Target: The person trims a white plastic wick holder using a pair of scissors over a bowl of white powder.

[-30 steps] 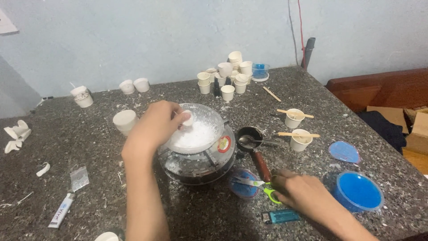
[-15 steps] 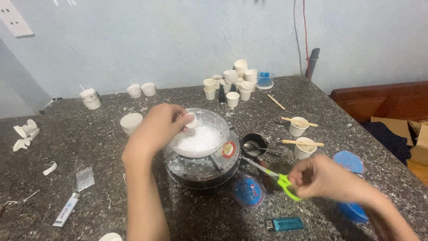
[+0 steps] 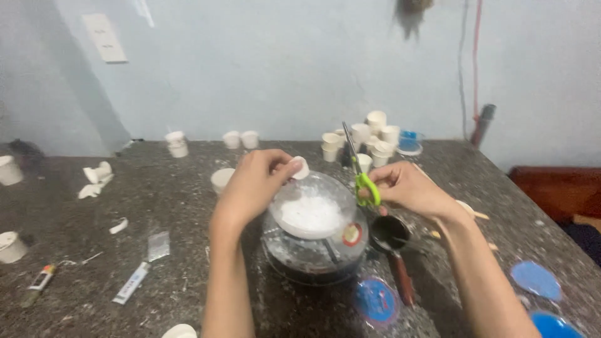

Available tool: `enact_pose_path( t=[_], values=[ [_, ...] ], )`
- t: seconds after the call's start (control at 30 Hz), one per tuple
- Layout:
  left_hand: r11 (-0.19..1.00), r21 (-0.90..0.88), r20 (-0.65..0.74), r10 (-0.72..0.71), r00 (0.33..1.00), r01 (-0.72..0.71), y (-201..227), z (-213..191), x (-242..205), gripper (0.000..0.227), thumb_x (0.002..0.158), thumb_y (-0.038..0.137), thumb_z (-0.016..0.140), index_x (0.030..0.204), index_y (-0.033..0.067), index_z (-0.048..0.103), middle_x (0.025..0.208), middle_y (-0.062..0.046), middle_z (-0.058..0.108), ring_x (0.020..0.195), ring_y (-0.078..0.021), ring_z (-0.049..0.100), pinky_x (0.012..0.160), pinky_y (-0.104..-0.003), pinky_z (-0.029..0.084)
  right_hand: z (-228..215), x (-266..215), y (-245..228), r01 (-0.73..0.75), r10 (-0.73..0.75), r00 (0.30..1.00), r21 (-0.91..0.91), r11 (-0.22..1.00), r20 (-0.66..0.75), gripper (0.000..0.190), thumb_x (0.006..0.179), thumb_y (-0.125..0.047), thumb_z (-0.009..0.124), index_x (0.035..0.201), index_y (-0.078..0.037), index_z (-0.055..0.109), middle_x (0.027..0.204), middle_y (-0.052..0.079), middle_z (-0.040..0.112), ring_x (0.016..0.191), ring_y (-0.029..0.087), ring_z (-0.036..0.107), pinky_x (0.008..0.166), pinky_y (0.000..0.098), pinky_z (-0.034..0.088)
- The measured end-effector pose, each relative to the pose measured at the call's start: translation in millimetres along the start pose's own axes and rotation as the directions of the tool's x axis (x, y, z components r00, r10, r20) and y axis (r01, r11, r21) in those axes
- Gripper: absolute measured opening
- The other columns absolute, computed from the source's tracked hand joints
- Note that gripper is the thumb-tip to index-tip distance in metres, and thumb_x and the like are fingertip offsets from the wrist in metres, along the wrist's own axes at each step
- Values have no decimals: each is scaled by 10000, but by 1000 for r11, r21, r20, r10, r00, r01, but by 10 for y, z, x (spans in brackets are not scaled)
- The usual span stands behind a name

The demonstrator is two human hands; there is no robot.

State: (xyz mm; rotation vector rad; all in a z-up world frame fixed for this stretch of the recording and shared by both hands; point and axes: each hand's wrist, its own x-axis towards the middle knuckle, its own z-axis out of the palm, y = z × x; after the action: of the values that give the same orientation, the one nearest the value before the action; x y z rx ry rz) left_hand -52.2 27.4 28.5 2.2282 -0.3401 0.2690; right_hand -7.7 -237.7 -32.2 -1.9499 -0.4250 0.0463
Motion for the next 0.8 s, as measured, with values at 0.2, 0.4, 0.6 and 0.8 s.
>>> enact_pose_path(
  t=[0.2, 0.4, 0.6, 0.8],
  values=[
    [962, -271, -100, -51, 994, 22, -174, 27, 125, 322, 892, 249, 704, 1054, -22, 771, 854, -185, 766, 781, -259, 718, 677, -357, 558, 12, 23, -507, -72, 51, 987, -138, 988, -152, 198, 703, 17, 901, 878, 88, 843, 517, 255, 724, 416, 262, 571, 535, 286, 435],
    [904, -415, -8, -115, 993, 101, -271, 88, 232, 430, 885, 243, 696, 1156, -90, 699, 921, -163, 771, 789, -210, 721, 674, -277, 556, -13, 32, -596, -198, 173, 974, -178, 964, -146, 227, 780, -26, 877, 972, 89, 843, 672, 278, 784, 374, 246, 582, 446, 293, 475],
    [849, -520, 46, -75, 996, 88, -395, 304, 421, 453, 879, 280, 711, 1169, -67, 684, 902, -144, 772, 751, -169, 732, 617, -223, 566, 94, 206, -363, -66, 60, 996, -87, 994, -63, 322, 751, -5, 829, 1031, 141, 764, 910, 315, 787, 287, 145, 532, 335, 262, 439],
    [857, -515, -49, -71, 996, 36, -402, 333, 382, 448, 865, 240, 727, 1192, -63, 679, 962, -150, 764, 789, -173, 730, 603, -229, 578, 73, 147, -440, 60, -96, 973, -171, 984, -212, 282, 719, 11, 859, 982, 87, 791, 767, 241, 792, 295, 228, 581, 359, 324, 490]
  ],
)
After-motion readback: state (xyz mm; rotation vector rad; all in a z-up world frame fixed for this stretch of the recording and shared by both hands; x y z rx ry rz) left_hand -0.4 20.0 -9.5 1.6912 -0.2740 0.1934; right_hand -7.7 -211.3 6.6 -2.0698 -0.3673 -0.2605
